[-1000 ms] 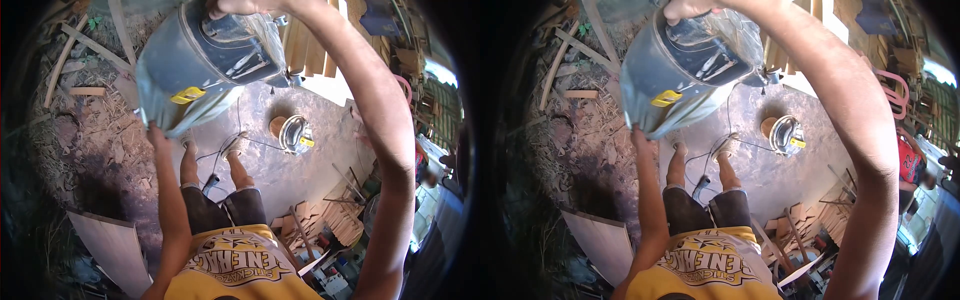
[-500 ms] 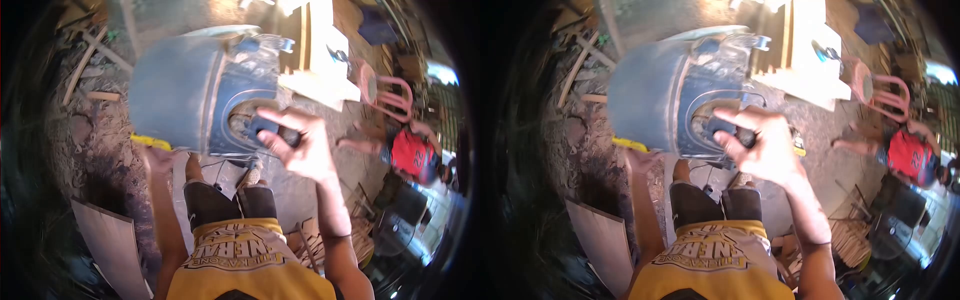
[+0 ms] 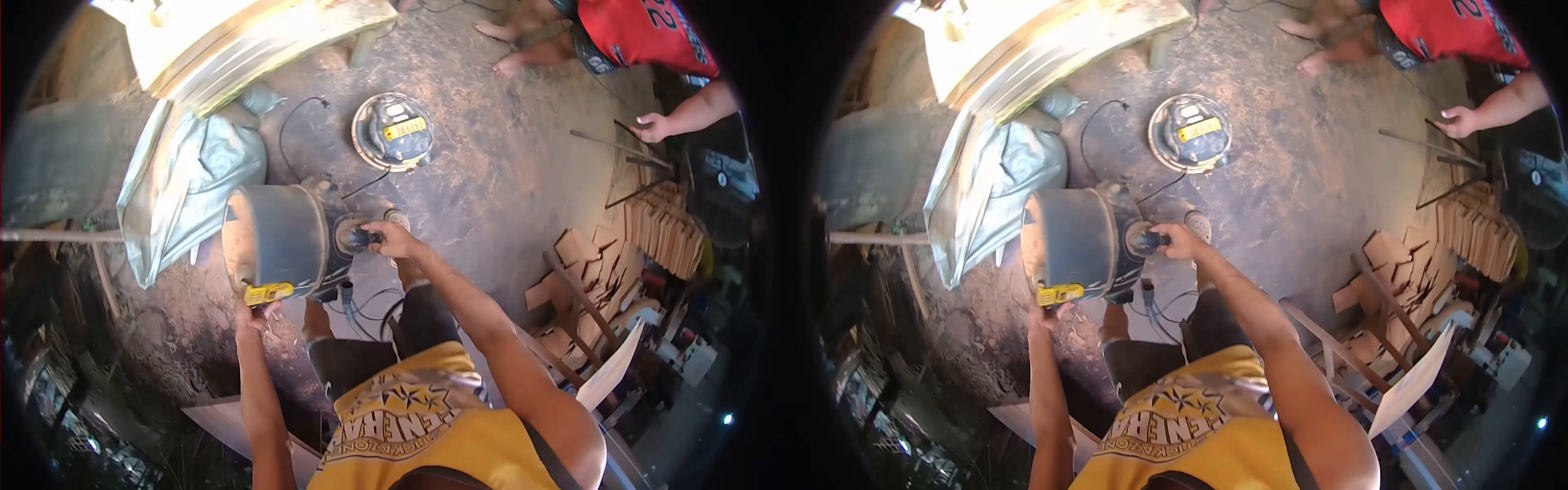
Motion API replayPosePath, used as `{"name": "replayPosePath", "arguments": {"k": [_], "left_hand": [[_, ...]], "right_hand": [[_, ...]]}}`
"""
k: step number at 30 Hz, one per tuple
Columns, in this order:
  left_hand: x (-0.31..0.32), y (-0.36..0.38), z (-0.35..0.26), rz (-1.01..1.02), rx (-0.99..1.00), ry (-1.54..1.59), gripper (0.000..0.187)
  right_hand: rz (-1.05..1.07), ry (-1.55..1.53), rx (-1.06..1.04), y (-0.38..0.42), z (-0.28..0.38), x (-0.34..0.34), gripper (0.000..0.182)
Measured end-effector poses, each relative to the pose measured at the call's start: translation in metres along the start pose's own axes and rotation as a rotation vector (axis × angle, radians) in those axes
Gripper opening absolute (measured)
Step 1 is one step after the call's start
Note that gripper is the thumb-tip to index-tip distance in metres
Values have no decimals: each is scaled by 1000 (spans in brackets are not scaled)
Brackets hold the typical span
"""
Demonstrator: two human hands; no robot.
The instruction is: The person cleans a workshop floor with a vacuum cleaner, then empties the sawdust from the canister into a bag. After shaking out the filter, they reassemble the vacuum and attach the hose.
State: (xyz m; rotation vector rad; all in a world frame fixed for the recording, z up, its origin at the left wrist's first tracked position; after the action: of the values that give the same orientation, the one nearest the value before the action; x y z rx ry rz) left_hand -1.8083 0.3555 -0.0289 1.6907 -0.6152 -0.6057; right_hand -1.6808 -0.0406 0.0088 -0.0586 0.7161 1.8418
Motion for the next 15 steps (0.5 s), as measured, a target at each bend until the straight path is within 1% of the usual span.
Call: {"name": "replayPosePath", "arguments": {"k": [1,2,3,4,5,6,8,9,10,11,12,13,14,15], "left_hand": [[27,-10,19,-42,15,-38,42],[34,-23,34,-101,23,-79,39],[19,-63,58,-177,-7,-96,37],[14,-107,75,-246,-36,-105,36],[18,-109,85,-381,39,-118,42],[24,-106,90,-383,137,-144,43],[33,-93,86,-390,326,-194,45],[34,-88,80,-407,374,-220,43],[21,-100,77,-422,448,-174,36],[17,-107,72,-389,517,-181,32],[11,-107,63,-361,586,-192,29],[7,-102,61,-400,582,-262,28],[14,-96,53,-427,581,-329,27],[21,-96,48,-394,551,-348,33]], "right_hand": [[-66,158,-43,-3,-26,-20,49],[-117,307,-73,-2,-52,-30,50],[-224,397,-65,-10,-75,-43,52],[-330,497,-64,-35,-90,-64,55],[-407,525,-65,-48,-79,-85,58],[-479,560,-71,-66,-57,-111,62],[-398,716,8,-115,-50,-141,70],[-375,821,28,-142,-50,-149,72],[-411,1008,-75,-170,-63,-151,80],[-343,1157,-80,-195,-78,-151,88],[-274,1176,-107,-210,-90,-149,87],[-109,1185,-39,-218,-98,-147,81],[-160,1226,-59,-235,-112,-148,72],[-215,1269,-87,-252,-120,-149,64]]}}
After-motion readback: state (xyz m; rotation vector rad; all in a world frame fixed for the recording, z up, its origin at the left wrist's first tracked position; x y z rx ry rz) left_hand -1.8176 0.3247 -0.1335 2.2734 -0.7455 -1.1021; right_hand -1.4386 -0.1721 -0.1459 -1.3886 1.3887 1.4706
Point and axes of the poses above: each hand's wrist, its own y-axis away from the middle knuckle, its own x-axis out of the palm, z = x × y, the point moved 8 cm from there along -y, towards the middle knuckle, and after that the axes turned 13 degrees about -z, right-handed, at the moved point
